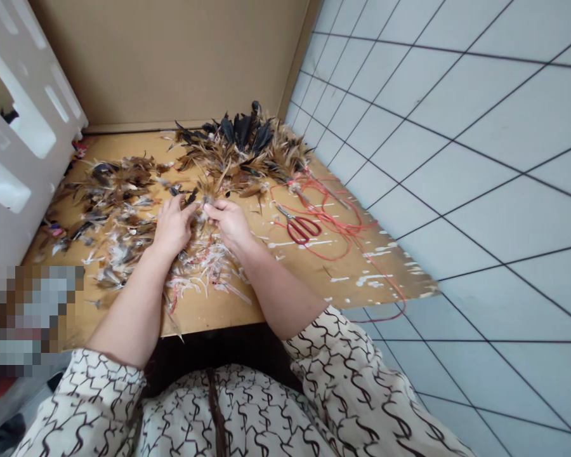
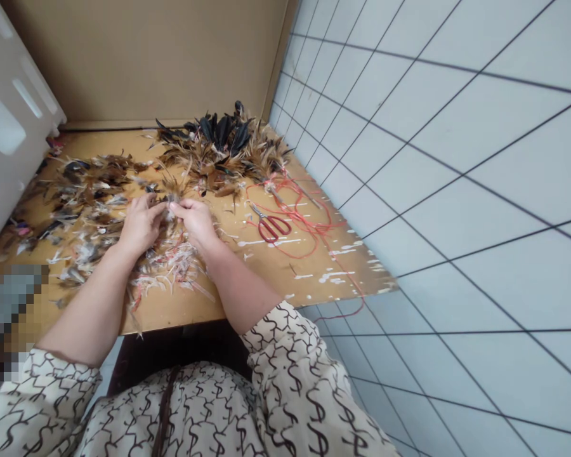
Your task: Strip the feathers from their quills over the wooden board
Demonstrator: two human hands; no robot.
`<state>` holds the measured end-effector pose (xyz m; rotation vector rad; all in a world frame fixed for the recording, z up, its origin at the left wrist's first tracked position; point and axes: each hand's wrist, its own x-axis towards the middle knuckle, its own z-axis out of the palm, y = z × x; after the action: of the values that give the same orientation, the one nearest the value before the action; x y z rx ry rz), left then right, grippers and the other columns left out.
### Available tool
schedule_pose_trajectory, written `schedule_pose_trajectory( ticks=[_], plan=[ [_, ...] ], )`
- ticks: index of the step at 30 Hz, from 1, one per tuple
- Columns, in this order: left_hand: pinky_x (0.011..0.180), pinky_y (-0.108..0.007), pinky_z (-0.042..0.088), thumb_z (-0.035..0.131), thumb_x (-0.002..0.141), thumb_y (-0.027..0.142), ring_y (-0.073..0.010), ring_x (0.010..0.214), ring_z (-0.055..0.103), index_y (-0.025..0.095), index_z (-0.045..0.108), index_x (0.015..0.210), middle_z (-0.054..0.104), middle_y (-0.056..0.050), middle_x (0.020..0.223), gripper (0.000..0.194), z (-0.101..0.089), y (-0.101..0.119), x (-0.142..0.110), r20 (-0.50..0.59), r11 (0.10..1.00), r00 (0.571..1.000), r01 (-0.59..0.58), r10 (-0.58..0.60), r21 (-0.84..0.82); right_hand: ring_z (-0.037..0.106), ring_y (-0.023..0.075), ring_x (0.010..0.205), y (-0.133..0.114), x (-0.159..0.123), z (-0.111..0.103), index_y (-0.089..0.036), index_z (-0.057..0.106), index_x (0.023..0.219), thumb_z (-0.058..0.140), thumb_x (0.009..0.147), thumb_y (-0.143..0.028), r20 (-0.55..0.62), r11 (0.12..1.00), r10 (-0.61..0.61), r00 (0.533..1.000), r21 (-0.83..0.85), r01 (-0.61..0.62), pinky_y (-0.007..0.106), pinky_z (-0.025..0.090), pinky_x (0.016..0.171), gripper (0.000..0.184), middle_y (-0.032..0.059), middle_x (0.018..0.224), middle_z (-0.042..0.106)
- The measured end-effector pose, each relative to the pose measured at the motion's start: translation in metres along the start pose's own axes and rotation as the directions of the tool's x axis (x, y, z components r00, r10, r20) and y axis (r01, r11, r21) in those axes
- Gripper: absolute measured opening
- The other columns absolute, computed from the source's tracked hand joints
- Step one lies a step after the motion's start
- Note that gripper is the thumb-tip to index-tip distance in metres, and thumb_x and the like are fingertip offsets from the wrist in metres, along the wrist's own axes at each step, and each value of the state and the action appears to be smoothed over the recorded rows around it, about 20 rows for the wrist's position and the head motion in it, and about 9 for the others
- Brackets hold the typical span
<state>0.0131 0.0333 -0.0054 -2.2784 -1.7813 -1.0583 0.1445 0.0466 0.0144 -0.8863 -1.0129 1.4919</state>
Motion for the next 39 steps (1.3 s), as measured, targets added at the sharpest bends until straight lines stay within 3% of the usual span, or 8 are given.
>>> schedule_pose_trajectory(
  ticks=[6, 13, 16, 21, 28, 34, 39],
  plan=[
    [0.082, -0.045, 0.041, 0.047, 0.073, 0.016, -0.0278, 0.099, 0.049, 0.022, 0.069, 0.074, 0.06, -0.011, 0.104, 0.023, 0.008, -0.003, -0.002, -0.032, 0.995, 0.999, -0.022, 0.026, 0.093, 0.035, 0.0041, 0.044, 0.001, 0.0, 0.0, -0.016, 0.05, 0.047, 0.074, 0.052, -0.03, 0.007, 0.999, 0.011, 1.0, -0.034, -0.01, 0.021, 0.026, 0.047, 0.028, -0.007, 0.044, 0.044],
    [0.084, -0.041, 0.041, 0.043, 0.077, 0.017, -0.0235, 0.092, 0.052, 0.02, 0.064, 0.069, 0.063, -0.009, 0.096, 0.022, -0.007, -0.002, 0.0, -0.128, 0.999, 0.991, -0.045, 0.044, -0.004, 0.034, 0.0037, 0.045, 0.0, 0.0, 0.0, -0.016, 0.051, 0.046, 0.074, 0.052, -0.027, -0.027, 1.0, 0.025, 0.999, -0.018, -0.026, 0.021, 0.026, 0.048, 0.027, -0.0076, 0.043, 0.044],
    [0.084, -0.039, 0.041, 0.042, 0.08, 0.02, -0.0215, 0.091, 0.052, 0.02, 0.062, 0.072, 0.064, -0.007, 0.093, 0.022, -0.015, 0.002, 0.0, -0.175, 0.997, 0.982, -0.074, 0.067, -0.035, 0.036, 0.004, 0.046, -0.002, 0.0, -0.001, -0.015, 0.053, 0.048, 0.075, 0.051, -0.025, -0.016, 0.996, 0.087, 0.996, -0.009, -0.087, 0.02, 0.027, 0.047, 0.024, -0.0067, 0.045, 0.047],
    [0.086, -0.04, 0.04, 0.042, 0.082, 0.023, -0.0212, 0.094, 0.051, 0.022, 0.063, 0.075, 0.064, -0.007, 0.096, 0.022, -0.023, 0.011, -0.003, -0.227, 0.989, 0.965, -0.144, 0.133, -0.031, 0.046, 0.0055, 0.052, -0.004, 0.0, -0.005, -0.015, 0.058, 0.056, 0.075, 0.053, -0.017, 0.124, 0.964, 0.242, 0.962, 0.083, -0.253, 0.02, 0.035, 0.05, 0.017, -0.0037, 0.055, 0.057],
    [0.09, -0.042, 0.039, 0.044, 0.082, 0.025, -0.0217, 0.101, 0.049, 0.024, 0.066, 0.077, 0.061, -0.007, 0.104, 0.022, -0.028, 0.019, -0.007, -0.202, 0.972, 0.959, -0.221, 0.201, -0.081, 0.05, 0.0082, 0.057, -0.007, -0.001, -0.007, -0.017, 0.057, 0.058, 0.064, 0.063, -0.009, 0.274, 0.891, 0.297, 0.915, 0.265, -0.368, 0.022, 0.042, 0.056, 0.012, -0.0026, 0.058, 0.058],
    [0.093, -0.044, 0.036, 0.046, 0.082, 0.027, -0.0223, 0.107, 0.047, 0.025, 0.066, 0.077, 0.059, -0.007, 0.111, 0.02, -0.03, 0.022, -0.008, -0.17, 0.955, 0.96, -0.248, 0.221, -0.162, 0.048, 0.0082, 0.053, -0.007, -0.002, -0.007, -0.017, 0.055, 0.06, 0.062, 0.067, -0.011, 0.343, 0.908, 0.261, 0.902, 0.229, -0.35, 0.022, 0.041, 0.052, 0.011, -0.0024, 0.058, 0.055],
    [0.092, -0.044, 0.037, 0.047, 0.082, 0.027, -0.0222, 0.107, 0.048, 0.024, 0.066, 0.077, 0.059, -0.007, 0.111, 0.02, -0.031, 0.024, -0.009, -0.156, 0.959, 0.964, -0.238, 0.215, -0.151, 0.05, 0.0084, 0.058, -0.007, -0.001, -0.006, -0.017, 0.058, 0.058, 0.059, 0.068, -0.006, 0.303, 0.901, 0.234, 0.924, 0.289, -0.323, 0.021, 0.043, 0.057, 0.014, -0.0014, 0.06, 0.058]
  ],
)
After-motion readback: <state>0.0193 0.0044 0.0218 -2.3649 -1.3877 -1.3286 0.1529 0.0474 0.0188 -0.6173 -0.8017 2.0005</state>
